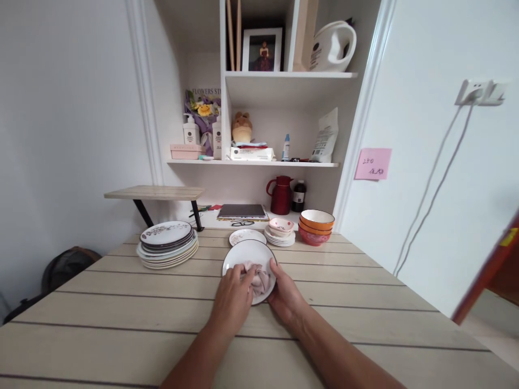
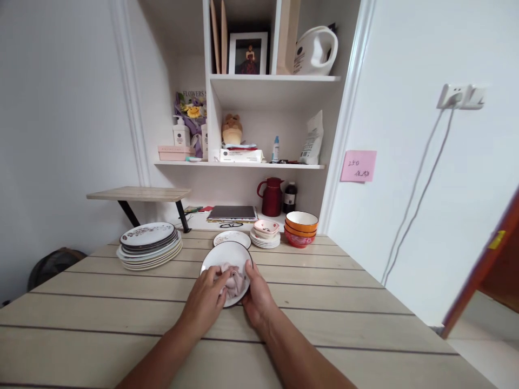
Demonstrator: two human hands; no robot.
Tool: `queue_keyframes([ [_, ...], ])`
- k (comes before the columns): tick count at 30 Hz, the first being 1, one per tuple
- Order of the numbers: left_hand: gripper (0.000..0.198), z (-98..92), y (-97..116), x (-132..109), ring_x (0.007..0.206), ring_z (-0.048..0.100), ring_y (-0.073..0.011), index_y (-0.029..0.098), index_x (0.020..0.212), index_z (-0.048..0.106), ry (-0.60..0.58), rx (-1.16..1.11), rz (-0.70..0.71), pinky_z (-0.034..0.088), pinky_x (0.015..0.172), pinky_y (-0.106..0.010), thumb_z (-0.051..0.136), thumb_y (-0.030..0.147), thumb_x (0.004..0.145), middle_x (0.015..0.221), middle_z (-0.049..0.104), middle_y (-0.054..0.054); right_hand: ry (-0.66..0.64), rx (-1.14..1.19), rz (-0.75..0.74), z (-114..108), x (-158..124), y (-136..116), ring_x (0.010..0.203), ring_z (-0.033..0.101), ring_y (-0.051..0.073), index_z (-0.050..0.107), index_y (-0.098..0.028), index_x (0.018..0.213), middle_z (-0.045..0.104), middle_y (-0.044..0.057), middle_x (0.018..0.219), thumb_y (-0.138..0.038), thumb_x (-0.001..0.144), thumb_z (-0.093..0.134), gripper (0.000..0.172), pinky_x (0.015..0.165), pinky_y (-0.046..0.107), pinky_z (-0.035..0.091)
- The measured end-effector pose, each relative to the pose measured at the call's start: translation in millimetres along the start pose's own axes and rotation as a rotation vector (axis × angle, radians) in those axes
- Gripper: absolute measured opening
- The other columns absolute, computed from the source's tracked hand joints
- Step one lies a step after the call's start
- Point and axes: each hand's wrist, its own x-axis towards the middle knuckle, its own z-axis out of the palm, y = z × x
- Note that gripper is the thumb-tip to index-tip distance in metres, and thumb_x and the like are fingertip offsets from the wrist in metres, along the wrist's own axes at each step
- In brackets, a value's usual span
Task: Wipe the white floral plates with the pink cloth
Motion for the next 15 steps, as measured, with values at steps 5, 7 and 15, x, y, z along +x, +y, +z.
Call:
queue_keyframes([
  [5,0.056,0.9,0.4,2.4,0.105,0.051,-0.0231,0.036,0.135,0.048,0.048,0.068,-0.004,0.044,0.089,-0.039,0.052,0.013,0.085,0.120,0.054,-0.006,-0.059,0.030,0.005,-0.5,1.5,-0.5,0.078,0.069,0.021,0.058,-0.018,0.115,0.074,0.006,0.093,-0.023,0.079,0.063,0.036,0.073,0.035,0.054],
  [7,0.055,3.2,-0.8,3.2,0.108,0.051,-0.0233,0.038,0.135,0.048,0.069,0.094,0.012,0.044,0.089,-0.039,0.050,0.012,0.087,0.123,0.055,-0.005,-0.077,0.045,0.073,-2.1,4.4,-1.2,0.076,0.070,0.022,0.062,-0.011,0.108,0.074,0.010,0.091,-0.015,0.077,0.058,0.032,0.076,0.036,0.053],
  [15,0.041,0.6,-3.9,3.5,0.106,0.054,-0.0226,0.034,0.127,0.055,0.123,0.226,-0.060,0.044,0.087,-0.040,0.051,0.016,0.090,0.123,0.059,-0.004,-0.039,0.075,0.057,1.2,2.3,-0.2,0.085,0.071,0.024,0.061,-0.009,0.114,0.075,0.013,0.092,-0.033,0.084,0.060,0.038,0.083,0.040,0.053],
])
